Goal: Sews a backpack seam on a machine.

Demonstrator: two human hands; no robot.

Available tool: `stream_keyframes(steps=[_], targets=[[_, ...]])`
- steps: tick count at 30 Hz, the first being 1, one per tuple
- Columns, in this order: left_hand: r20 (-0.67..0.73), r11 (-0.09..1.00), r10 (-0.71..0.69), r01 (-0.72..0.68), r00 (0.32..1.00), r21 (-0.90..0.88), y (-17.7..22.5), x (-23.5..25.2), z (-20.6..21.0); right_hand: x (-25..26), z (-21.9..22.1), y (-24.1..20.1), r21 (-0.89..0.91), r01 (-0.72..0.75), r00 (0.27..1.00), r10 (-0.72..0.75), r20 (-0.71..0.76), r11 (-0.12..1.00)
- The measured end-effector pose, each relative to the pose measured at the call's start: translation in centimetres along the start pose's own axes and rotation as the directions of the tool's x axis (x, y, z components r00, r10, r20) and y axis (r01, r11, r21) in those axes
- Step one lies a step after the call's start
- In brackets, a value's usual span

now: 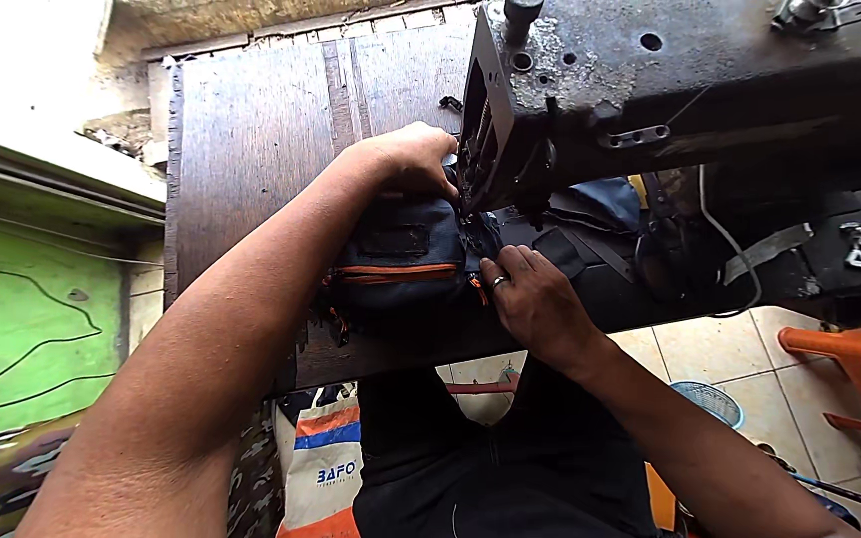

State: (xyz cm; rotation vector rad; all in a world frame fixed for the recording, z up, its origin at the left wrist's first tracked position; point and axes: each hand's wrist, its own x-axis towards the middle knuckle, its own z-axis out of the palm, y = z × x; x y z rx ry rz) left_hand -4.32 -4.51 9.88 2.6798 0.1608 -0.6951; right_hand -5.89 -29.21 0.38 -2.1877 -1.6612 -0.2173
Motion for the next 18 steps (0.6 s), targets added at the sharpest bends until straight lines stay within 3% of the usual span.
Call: stream_keyframes(steps=[6,12,18], targets=[[0.008,0.999,0.038,-0.038,0.999,0.016,-0.3,0.4,0.3,0.1,-0.9,0.5,0.021,0.057,0.997,-0.058,0.051,0.998],[0.039,0.998,0.056,-0.056,0.998,-0.005,-1.4,0.8,0.0,0.1,-0.4,0.2,-0.003,0.007,0.998,-0.007,0.068,1.000],[0.011,0.998,0.043,-0.043,0.999,0.049,0.6,0.2,-0.3,1.1,-1.3,-0.8,-0.067,-0.027,0.975,0.042,0.220,0.997]])
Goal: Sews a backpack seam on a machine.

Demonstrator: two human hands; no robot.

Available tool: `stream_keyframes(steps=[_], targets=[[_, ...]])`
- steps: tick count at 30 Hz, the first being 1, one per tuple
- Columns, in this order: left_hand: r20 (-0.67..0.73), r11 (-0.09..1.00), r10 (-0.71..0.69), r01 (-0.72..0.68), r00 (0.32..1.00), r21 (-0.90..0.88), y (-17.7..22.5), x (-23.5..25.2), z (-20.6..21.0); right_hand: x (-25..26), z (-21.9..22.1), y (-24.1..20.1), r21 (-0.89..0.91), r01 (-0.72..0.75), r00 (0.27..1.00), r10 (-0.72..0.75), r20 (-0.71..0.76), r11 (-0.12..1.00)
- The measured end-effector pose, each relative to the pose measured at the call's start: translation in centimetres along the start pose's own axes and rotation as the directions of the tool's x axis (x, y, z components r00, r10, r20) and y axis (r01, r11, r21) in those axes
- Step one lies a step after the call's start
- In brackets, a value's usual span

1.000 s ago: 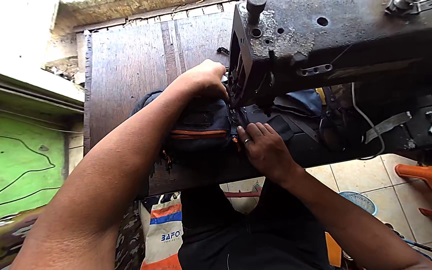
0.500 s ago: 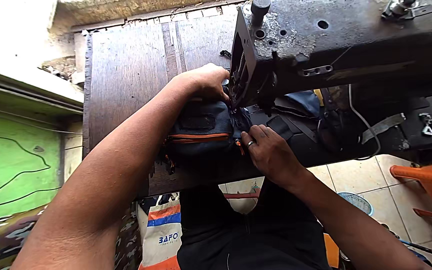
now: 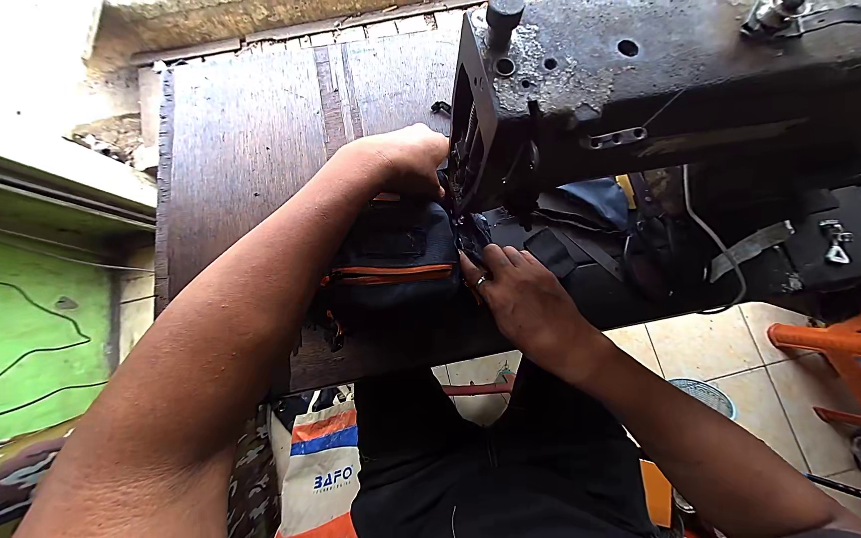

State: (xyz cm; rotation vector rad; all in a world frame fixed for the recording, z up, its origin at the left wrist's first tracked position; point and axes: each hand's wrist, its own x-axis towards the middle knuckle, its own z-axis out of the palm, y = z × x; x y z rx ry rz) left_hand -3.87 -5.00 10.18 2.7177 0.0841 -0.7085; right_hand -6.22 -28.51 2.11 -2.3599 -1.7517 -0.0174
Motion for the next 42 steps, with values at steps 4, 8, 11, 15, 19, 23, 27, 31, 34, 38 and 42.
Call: stream_keyframes(steps=[4,8,11,15,19,23,27,31,34,38,42], targets=[[0.012,0.999,-0.028,0.028,1.000,-0.015,0.1,-0.4,-0.3,-0.1,0.2,-0.1,-0.035,0.008,1.000,-0.008,-0.008,0.999],[0.011,0.999,-0.002,0.003,1.000,-0.052,-0.6,-0.3,-0.1,0.2,0.2,0.1,-0.030,0.002,1.000,-0.002,-0.012,1.000],[-0.019,0.998,0.043,-0.044,0.999,-0.048,-1.2,0.0,0.4,0.8,0.0,0.1,-0.028,-0.003,0.999,0.004,0.034,1.000],[-0.014,0.999,0.019,-0.019,1.000,-0.033,-0.5,-0.4,0.1,1.6,-0.8,0.0,0.000,-0.042,0.992,0.042,0.122,0.999],[-0.003,1.000,-0.006,0.006,1.000,0.022,-0.2,-0.3,-0.2,1.6,-1.0,-0.2,-0.008,-0.088,0.985,0.088,0.148,0.996],[-0.019,1.000,0.015,-0.015,1.000,0.000,-0.5,-0.2,0.2,0.5,0.0,0.0,-0.019,-0.030,0.999,0.031,0.040,0.999],[-0.015,0.999,-0.018,0.018,1.000,-0.036,0.1,-0.7,0.0,0.5,0.0,0.0,-0.047,-0.020,0.999,0.021,0.035,0.999],[-0.012,1.000,0.013,-0.014,1.000,-0.025,-0.4,-0.2,0.0,0.7,-0.3,-0.1,-0.065,-0.018,0.998,0.022,0.059,0.998],[0.010,0.999,-0.028,0.029,1.000,-0.030,0.3,-0.8,-0.4,1.0,-0.7,-0.4,-0.053,-0.048,0.994,0.053,0.093,0.997],[-0.012,0.999,-0.007,0.007,1.000,-0.031,0.3,-0.6,-0.3,1.0,-0.9,-0.8,-0.117,-0.067,0.992,0.079,0.097,0.991],[-0.012,0.999,0.021,-0.021,1.000,-0.033,-0.1,-0.5,-0.2,0.5,-0.5,-0.4,-0.085,-0.046,0.997,0.051,0.062,0.995]])
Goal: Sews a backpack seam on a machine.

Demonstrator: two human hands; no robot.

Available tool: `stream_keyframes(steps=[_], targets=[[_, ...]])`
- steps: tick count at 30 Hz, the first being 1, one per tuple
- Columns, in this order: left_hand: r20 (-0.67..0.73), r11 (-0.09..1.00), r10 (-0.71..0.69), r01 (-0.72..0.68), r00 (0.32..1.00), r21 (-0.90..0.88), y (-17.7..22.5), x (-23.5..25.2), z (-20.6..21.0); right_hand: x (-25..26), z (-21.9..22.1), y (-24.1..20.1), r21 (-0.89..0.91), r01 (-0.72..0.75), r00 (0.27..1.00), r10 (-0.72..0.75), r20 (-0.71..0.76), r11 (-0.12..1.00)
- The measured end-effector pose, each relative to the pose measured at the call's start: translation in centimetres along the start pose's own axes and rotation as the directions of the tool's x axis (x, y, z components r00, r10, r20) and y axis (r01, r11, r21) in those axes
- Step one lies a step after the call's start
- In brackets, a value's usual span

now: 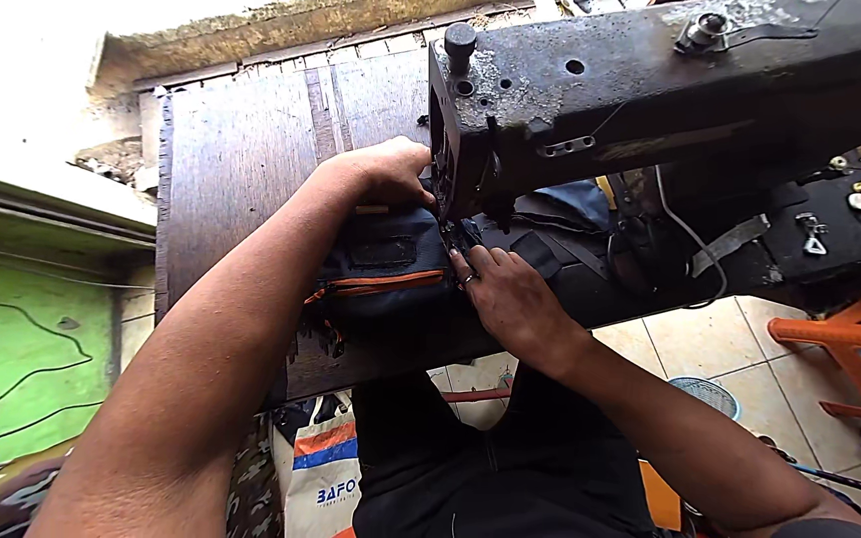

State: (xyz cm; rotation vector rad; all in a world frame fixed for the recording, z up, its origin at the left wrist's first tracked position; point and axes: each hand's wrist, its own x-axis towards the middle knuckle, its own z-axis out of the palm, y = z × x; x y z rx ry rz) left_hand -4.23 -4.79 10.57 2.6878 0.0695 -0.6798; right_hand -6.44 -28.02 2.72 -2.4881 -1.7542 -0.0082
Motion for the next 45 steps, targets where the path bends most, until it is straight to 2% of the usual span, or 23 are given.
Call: stream_keyframes(steps=[8,10,12,14,16,17,18,20,23,25,31,33,36,45], targets=[[-0.024,0.998,0.029,-0.027,0.999,0.051,0.3,0.0,-0.3,-0.5,1.1,0.3,0.042,0.005,0.999,-0.003,-0.055,0.999],[-0.066,0.999,0.040,-0.038,0.997,0.025,-0.1,-0.5,0.1,-0.8,1.2,0.5,0.046,0.018,0.997,-0.014,-0.073,0.999],[-0.186,0.995,0.070,-0.053,0.980,0.090,-1.3,-1.2,1.3,-1.1,1.4,0.5,0.053,0.024,0.995,-0.019,-0.097,0.998],[-0.376,0.974,0.168,-0.096,0.911,0.204,-2.3,-3.2,3.1,-1.5,1.9,0.6,0.062,0.025,0.992,-0.017,-0.126,0.998],[-0.542,0.925,0.340,-0.170,0.768,0.339,-1.5,-6.0,5.6,-2.0,2.5,0.4,0.069,0.012,0.987,0.000,-0.161,0.998],[-0.555,0.889,0.431,-0.230,0.711,0.395,-0.4,-7.3,7.2,-2.3,2.7,0.4,0.073,-0.006,0.985,0.018,-0.172,0.997],[-0.525,0.856,0.498,-0.293,0.690,0.427,0.6,-8.1,9.0,-2.6,2.9,0.3,0.087,-0.021,0.980,0.038,-0.193,0.996],[-0.444,0.835,0.514,-0.310,0.734,0.455,1.8,-8.4,12.3,-3.2,3.1,0.4,0.089,-0.028,0.966,0.050,-0.255,0.996],[-0.390,0.842,0.451,-0.236,0.803,0.485,1.9,-7.9,14.4,-3.5,3.5,0.7,0.083,0.004,0.939,0.025,-0.343,0.997],[-0.405,0.846,0.440,-0.220,0.801,0.486,2.0,-7.7,14.5,-3.3,3.4,1.2,0.078,0.048,0.930,-0.016,-0.367,0.996],[-0.409,0.826,0.454,-0.203,0.791,0.525,2.6,-7.5,14.4,-2.7,2.5,2.8,0.050,0.135,0.953,-0.116,-0.282,0.990],[-0.427,0.815,0.462,-0.181,0.778,0.550,2.9,-7.4,14.7,-2.3,2.4,3.3,0.069,0.198,0.936,-0.168,-0.311,0.978],[-0.463,0.827,0.450,-0.161,0.764,0.538,2.9,-7.4,14.8,-1.7,1.2,3.8,0.114,0.254,0.937,-0.215,-0.275,0.961],[-0.490,0.863,0.363,-0.089,0.792,0.497,2.7,-8.3,15.3,-2.3,2.2,3.3,0.131,0.223,0.946,-0.182,-0.269,0.966]])
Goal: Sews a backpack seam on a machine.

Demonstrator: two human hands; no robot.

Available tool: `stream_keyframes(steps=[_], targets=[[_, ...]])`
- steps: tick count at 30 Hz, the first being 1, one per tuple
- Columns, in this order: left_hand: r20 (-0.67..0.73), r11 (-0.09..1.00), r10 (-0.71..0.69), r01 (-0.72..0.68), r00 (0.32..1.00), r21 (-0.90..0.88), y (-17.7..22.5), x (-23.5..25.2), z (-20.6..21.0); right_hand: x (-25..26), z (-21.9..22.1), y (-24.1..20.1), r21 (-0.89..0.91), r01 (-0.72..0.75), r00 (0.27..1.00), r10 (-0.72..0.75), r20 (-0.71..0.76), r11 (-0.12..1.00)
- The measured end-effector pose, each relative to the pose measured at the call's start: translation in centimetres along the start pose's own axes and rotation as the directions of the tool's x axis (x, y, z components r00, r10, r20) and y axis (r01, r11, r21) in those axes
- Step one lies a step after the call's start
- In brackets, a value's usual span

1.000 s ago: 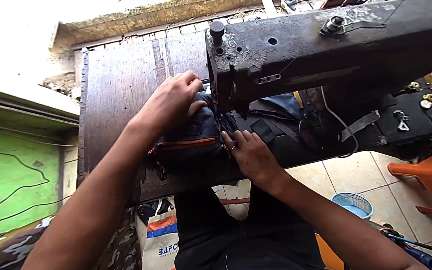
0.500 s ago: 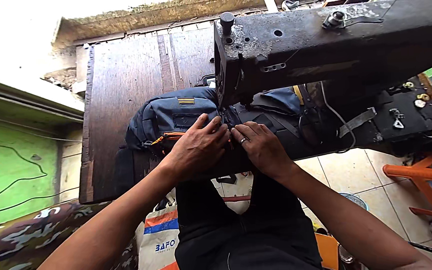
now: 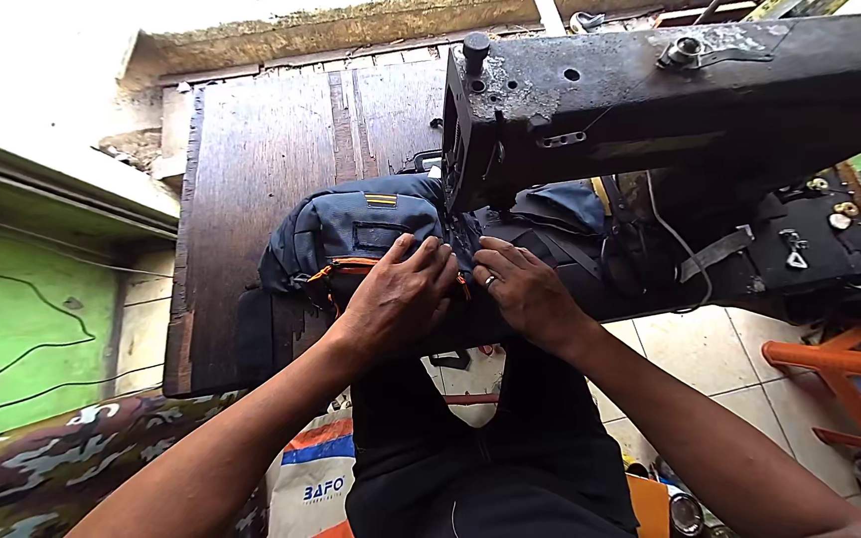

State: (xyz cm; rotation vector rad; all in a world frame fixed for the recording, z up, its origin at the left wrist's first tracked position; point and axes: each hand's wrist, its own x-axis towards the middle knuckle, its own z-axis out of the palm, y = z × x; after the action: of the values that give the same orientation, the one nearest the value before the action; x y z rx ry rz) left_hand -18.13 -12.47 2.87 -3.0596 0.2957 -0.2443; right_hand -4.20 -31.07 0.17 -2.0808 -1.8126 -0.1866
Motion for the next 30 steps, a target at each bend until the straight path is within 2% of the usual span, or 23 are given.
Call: stream_keyframes(steps=[9,22,30], targets=[[0.111,1.000,-0.015,0.016,0.994,-0.004,-0.7,1.2,-1.2,-0.2,-0.1,-0.1,-0.004,-0.017,0.997,0.017,0.071,1.000],[0.135,0.992,0.122,-0.127,0.983,0.028,-2.6,1.5,-0.9,-0.1,0.2,-0.6,-0.019,-0.054,0.997,0.055,0.056,0.998],[0.082,0.994,0.106,-0.107,0.991,0.000,-2.7,0.9,-0.3,-0.2,0.4,-0.8,-0.018,-0.072,0.995,0.073,0.068,0.997]])
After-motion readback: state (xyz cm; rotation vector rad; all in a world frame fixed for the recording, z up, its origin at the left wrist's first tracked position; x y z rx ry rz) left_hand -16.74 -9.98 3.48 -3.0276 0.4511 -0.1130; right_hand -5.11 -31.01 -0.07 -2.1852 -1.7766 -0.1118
